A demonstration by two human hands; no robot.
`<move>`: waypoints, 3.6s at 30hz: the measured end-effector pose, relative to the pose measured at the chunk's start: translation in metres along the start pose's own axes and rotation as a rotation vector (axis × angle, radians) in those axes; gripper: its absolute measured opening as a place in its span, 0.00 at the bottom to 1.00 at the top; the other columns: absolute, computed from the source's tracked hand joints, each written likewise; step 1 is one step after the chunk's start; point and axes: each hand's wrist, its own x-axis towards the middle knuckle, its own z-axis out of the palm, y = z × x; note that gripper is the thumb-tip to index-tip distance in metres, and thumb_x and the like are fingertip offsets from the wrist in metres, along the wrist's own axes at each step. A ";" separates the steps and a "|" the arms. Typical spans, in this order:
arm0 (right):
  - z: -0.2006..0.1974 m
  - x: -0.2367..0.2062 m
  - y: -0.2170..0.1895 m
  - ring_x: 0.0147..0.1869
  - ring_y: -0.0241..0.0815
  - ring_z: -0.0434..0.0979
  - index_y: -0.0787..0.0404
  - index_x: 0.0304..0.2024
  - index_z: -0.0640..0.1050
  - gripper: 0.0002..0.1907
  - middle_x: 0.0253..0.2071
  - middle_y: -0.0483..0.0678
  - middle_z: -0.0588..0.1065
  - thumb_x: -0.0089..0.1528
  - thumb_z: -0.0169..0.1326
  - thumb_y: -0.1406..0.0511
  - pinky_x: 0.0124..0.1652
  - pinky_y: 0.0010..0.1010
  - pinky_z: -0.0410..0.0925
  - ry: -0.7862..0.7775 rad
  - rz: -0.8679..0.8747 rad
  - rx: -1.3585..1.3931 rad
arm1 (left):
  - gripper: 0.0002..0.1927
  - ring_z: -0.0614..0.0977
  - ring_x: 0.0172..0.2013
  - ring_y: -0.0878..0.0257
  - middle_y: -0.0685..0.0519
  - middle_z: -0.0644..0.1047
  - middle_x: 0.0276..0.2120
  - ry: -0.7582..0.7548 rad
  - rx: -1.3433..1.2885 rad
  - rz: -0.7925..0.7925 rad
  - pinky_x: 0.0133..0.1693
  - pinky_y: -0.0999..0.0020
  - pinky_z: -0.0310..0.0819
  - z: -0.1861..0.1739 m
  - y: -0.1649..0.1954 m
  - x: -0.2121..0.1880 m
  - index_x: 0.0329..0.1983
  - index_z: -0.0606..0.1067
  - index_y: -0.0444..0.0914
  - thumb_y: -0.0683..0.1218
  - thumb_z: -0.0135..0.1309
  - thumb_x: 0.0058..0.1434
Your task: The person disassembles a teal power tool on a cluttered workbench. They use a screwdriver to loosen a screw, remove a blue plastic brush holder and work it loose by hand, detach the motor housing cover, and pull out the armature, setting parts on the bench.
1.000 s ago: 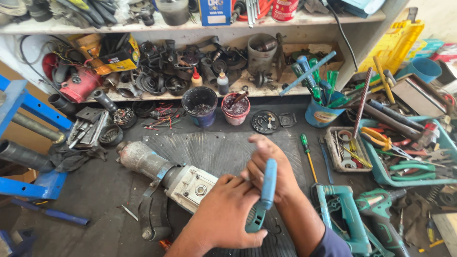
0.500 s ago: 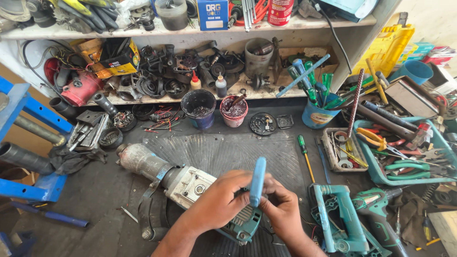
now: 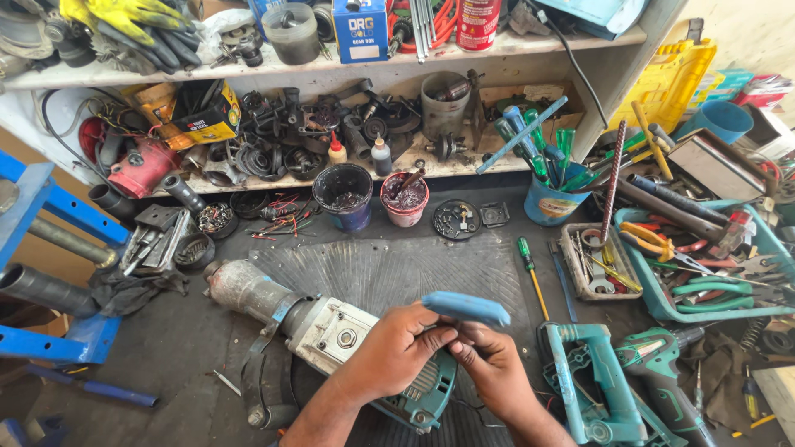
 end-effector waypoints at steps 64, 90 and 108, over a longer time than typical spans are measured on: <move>-0.038 0.047 -0.068 0.43 0.28 0.76 0.65 0.41 0.83 0.11 0.37 0.43 0.82 0.56 0.66 0.69 0.46 0.25 0.70 0.326 0.062 -0.319 | 0.07 0.86 0.34 0.68 0.52 0.85 0.32 -0.016 -0.100 -0.084 0.36 0.70 0.80 0.028 -0.004 0.094 0.40 0.81 0.35 0.42 0.55 0.66; -0.056 0.055 -0.088 0.34 0.36 0.83 0.67 0.38 0.81 0.10 0.31 0.51 0.82 0.54 0.63 0.70 0.37 0.28 0.73 0.536 -0.182 -0.644 | 0.22 0.69 0.69 0.54 0.50 0.68 0.67 0.216 1.026 0.950 0.68 0.46 0.57 0.045 0.063 0.141 0.63 0.67 0.46 0.46 0.54 0.65; -0.047 0.072 -0.094 0.43 0.37 0.85 0.67 0.41 0.78 0.16 0.37 0.48 0.83 0.53 0.68 0.70 0.45 0.30 0.76 0.282 -0.037 -0.211 | 0.22 0.83 0.27 0.65 0.45 0.87 0.39 -0.217 -0.499 -0.353 0.20 0.74 0.68 -0.013 0.038 0.165 0.52 0.75 0.31 0.55 0.49 0.69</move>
